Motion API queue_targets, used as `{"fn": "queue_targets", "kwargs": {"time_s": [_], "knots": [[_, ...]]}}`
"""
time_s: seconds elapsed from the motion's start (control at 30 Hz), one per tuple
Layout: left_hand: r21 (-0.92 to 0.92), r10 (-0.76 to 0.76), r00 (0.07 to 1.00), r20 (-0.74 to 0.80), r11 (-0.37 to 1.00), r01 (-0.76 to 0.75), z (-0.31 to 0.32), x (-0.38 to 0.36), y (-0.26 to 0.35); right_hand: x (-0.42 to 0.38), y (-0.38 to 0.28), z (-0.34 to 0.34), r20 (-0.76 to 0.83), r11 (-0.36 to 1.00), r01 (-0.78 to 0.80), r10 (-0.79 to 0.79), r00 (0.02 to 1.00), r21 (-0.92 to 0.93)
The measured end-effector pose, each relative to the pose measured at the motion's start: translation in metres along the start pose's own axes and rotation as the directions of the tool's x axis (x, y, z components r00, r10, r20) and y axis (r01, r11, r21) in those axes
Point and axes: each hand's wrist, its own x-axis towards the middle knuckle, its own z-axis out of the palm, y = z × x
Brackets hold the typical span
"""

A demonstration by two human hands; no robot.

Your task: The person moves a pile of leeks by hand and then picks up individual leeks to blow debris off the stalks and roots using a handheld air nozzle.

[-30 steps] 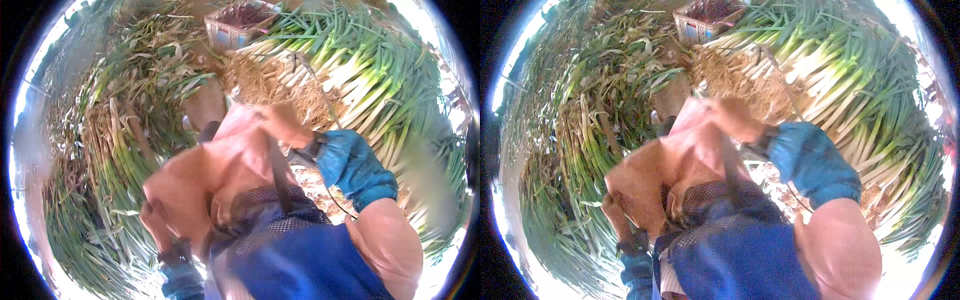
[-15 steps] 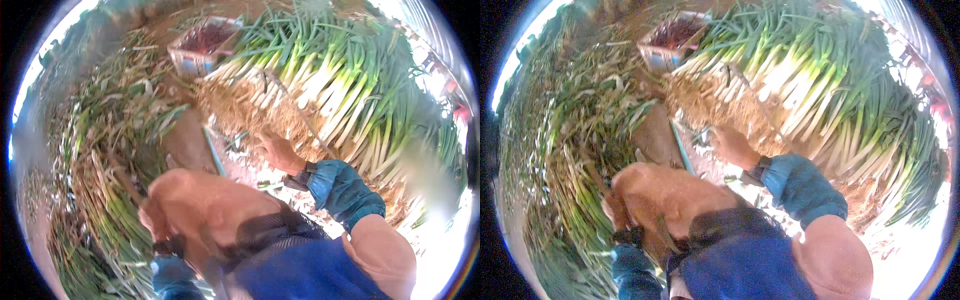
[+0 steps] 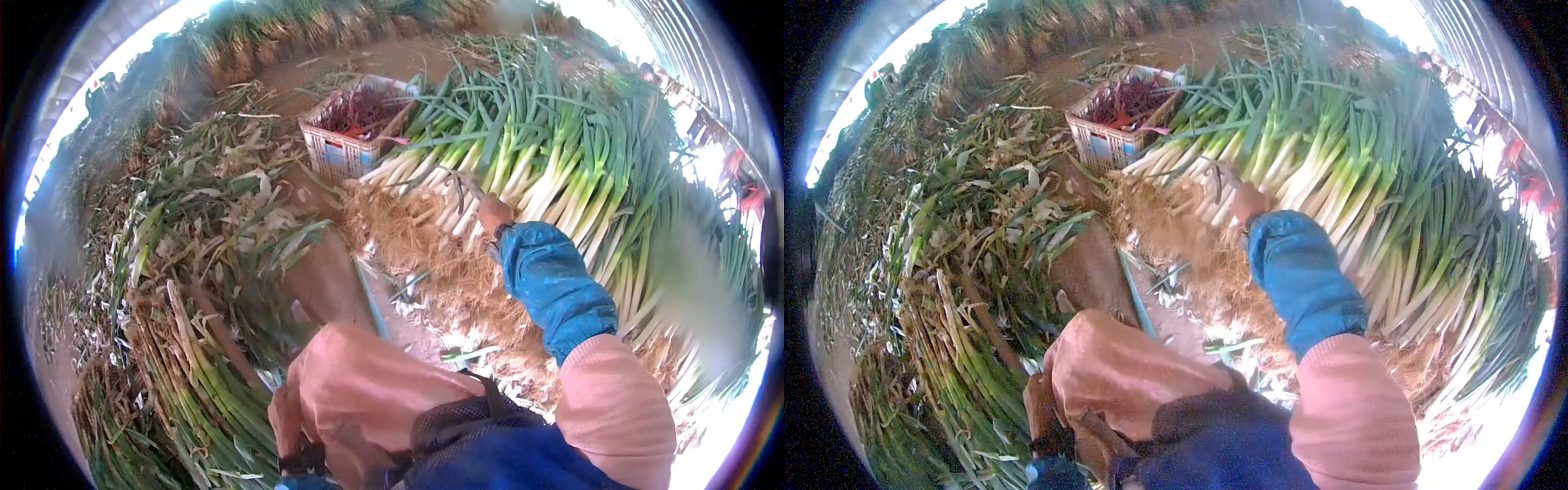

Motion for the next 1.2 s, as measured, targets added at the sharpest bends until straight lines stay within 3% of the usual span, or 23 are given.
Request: {"fn": "queue_targets", "kwargs": {"time_s": [0.1, 0.17, 0.2, 0.27, 0.3, 0.33, 0.4, 0.47, 0.53, 0.6, 0.63, 0.67, 0.7, 0.73, 0.77, 0.87, 0.97, 1.0, 1.03, 1.07, 1.1, 1.17, 1.2], "knots": [[-0.076, -0.120, 0.985, -0.128, 0.991, 0.111, -0.014, -0.007, 0.011, 0.025, 0.006, -0.024, 0.347, 0.904, -0.283, 0.166, 0.923, 0.321], [-0.165, -0.184, 0.970, -0.157, 0.974, 0.158, -0.029, -0.012, 0.028, 0.019, 0.008, -0.047, 0.354, 0.759, -0.240, 0.014, 0.935, 0.605], [-0.236, -0.078, 0.963, -0.257, 0.972, 0.016, -0.022, -0.007, 0.007, 0.010, 0.004, -0.063, 0.329, 0.619, -0.206, -0.090, 0.940, 0.758], [-0.269, 0.000, 0.918, -0.397, 0.956, -0.116, -0.027, -0.003, 0.033, -0.020, -0.011, -0.095, 0.266, 0.265, -0.195, -0.265, 0.927, 0.944], [-0.283, 0.031, 0.887, -0.461, 0.942, -0.180, -0.031, -0.005, 0.050, -0.032, -0.019, -0.097, 0.352, 0.050, -0.351, -0.257, 0.900, 0.935], [-0.355, 0.027, 0.868, -0.496, 0.906, -0.231, -0.033, -0.006, 0.072, -0.065, -0.047, -0.159, 0.426, -0.147, -0.499, -0.351, 0.834, 0.854], [-0.525, -0.025, 0.908, -0.419, 0.822, -0.219, -0.038, -0.006, 0.097, -0.096, -0.065, -0.174, 0.241, -0.346, -0.477, -0.544, 0.803, 0.808], [-0.643, -0.078, 0.930, -0.360, 0.743, -0.187, -0.039, -0.004, 0.110, -0.124, -0.095, -0.193, 0.157, -0.202, -0.322, -0.568, 0.808, 0.925], [-0.743, -0.101, 0.936, -0.338, 0.639, -0.200, -0.041, -0.009, 0.128, -0.147, -0.133, -0.182, 0.332, -0.004, -0.382, -0.486, 0.808, 0.924], [-0.869, -0.058, 0.953, -0.296, 0.432, -0.244, -0.041, -0.010, 0.124, -0.181, -0.162, -0.178, 0.147, 0.119, -0.098, -0.536, 0.831, 0.988], [-0.530, 0.021, 0.910, -0.414, 0.807, -0.260, -0.044, -0.017, 0.125, -0.196, -0.168, -0.185, 0.092, 0.188, 0.024, -0.584, 0.807, 0.982], [-0.060, 0.154, 0.866, -0.476, 0.977, -0.206, -0.050, -0.025, 0.131, -0.210, -0.166, -0.213, 0.129, 0.289, 0.093, -0.662, 0.738, 0.953], [0.423, 0.308, 0.830, -0.465, 0.901, -0.097, -0.051, -0.029, 0.135, -0.224, -0.166, -0.224, 0.173, 0.154, -0.090, -0.696, 0.697, 0.984], [0.439, 0.339, 0.798, -0.498, 0.892, -0.105, -0.055, -0.034, 0.136, -0.233, -0.156, -0.234, 0.261, 0.373, 0.049, -0.732, 0.630, 0.927], [0.313, 0.313, 0.785, -0.534, 0.936, -0.160, -0.058, -0.037, 0.143, -0.242, -0.151, -0.236, 0.243, 0.395, 0.119, -0.747, 0.619, 0.911], [0.020, 0.241, 0.767, -0.595, 0.958, -0.286, -0.068, -0.052, 0.157, -0.293, -0.175, -0.194, -0.001, 0.269, 0.297, -0.740, 0.672, 0.916], [-0.072, 0.216, 0.763, -0.609, 0.943, -0.325, -0.068, -0.076, 0.165, -0.357, -0.224, -0.141, -0.270, 0.227, 0.555, -0.690, 0.671, 0.800], [-0.082, 0.216, 0.767, -0.604, 0.941, -0.329, -0.066, -0.086, 0.166, -0.363, -0.239, -0.129, -0.379, 0.199, 0.719, -0.740, 0.556, 0.666], [-0.104, 0.214, 0.772, -0.599, 0.935, -0.340, -0.063, -0.095, 0.165, -0.355, -0.253, -0.118, -0.468, 0.026, 0.915, -0.853, 0.230, 0.403], [-0.129, 0.208, 0.778, -0.593, 0.929, -0.346, -0.063, -0.103, 0.163, -0.349, -0.265, -0.108, -0.448, -0.198, 0.974, -0.884, -0.131, 0.106], [-0.168, 0.195, 0.784, -0.590, 0.920, -0.355, -0.065, -0.111, 0.157, -0.351, -0.277, -0.101, -0.327, -0.445, 0.877, -0.814, -0.481, -0.182], [-0.214, 0.162, 0.783, -0.600, 0.911, -0.353, -0.067, -0.135, 0.145, -0.370, -0.266, -0.124, -0.307, -0.551, 0.819, -0.817, -0.489, 0.161], [-0.247, 0.134, 0.782, -0.609, 0.905, -0.348, -0.066, -0.150, 0.138, -0.367, -0.242, -0.126, -0.219, -0.304, 0.631, -0.953, -0.211, 0.714]]}}
